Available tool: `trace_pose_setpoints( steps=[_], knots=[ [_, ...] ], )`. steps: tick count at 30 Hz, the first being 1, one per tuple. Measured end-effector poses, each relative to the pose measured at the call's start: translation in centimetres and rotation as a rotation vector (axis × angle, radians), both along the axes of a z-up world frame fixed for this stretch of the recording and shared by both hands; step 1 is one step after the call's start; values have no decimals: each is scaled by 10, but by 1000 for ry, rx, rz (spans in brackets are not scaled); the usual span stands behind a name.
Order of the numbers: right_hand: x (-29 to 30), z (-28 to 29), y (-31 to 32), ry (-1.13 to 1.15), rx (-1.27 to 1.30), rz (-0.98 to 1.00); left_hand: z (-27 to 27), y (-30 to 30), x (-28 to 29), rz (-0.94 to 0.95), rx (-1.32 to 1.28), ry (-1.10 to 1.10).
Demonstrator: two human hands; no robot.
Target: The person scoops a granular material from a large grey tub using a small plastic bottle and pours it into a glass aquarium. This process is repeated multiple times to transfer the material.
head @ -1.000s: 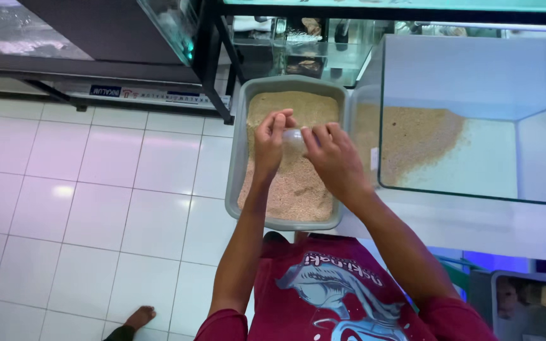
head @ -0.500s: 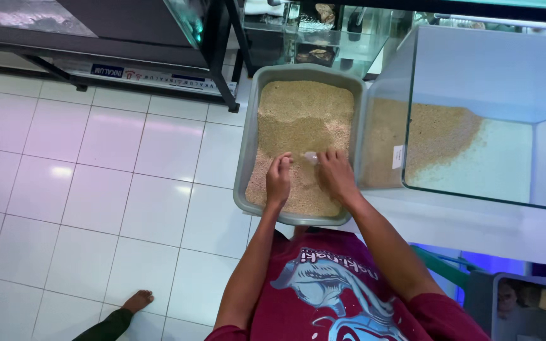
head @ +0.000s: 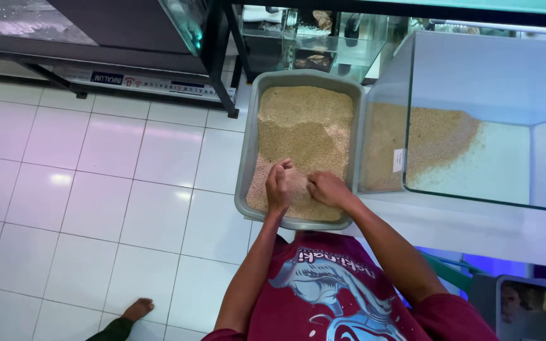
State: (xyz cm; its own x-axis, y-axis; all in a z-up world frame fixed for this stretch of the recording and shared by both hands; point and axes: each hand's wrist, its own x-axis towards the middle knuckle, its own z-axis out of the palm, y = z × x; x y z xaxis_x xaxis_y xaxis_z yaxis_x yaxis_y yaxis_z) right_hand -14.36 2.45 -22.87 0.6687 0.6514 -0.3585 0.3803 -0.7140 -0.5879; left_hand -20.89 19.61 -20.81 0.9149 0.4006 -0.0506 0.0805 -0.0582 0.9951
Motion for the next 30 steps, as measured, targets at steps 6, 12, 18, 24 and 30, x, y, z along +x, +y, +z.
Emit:
trace_pose_setpoints(
  steps=[6, 12, 18, 24, 30],
  knots=[
    [-8, 23, 0, 236, 209, -186, -5, 3, 0, 90, -3, -137],
    [-10, 46, 2, 291, 290, -324, 6, 5, -4, 75, -209, -198],
    [-11, 85, 14, 224, 334, -331, 44, 7, 17, 127, -503, -254],
    [-3, 143, 26, 123, 307, -344, 105, 1, 28, 157, -785, -294],
    [14, 189, 24, -20, 400, -367, 156, -12, 44, 154, -1191, -391]
  ],
)
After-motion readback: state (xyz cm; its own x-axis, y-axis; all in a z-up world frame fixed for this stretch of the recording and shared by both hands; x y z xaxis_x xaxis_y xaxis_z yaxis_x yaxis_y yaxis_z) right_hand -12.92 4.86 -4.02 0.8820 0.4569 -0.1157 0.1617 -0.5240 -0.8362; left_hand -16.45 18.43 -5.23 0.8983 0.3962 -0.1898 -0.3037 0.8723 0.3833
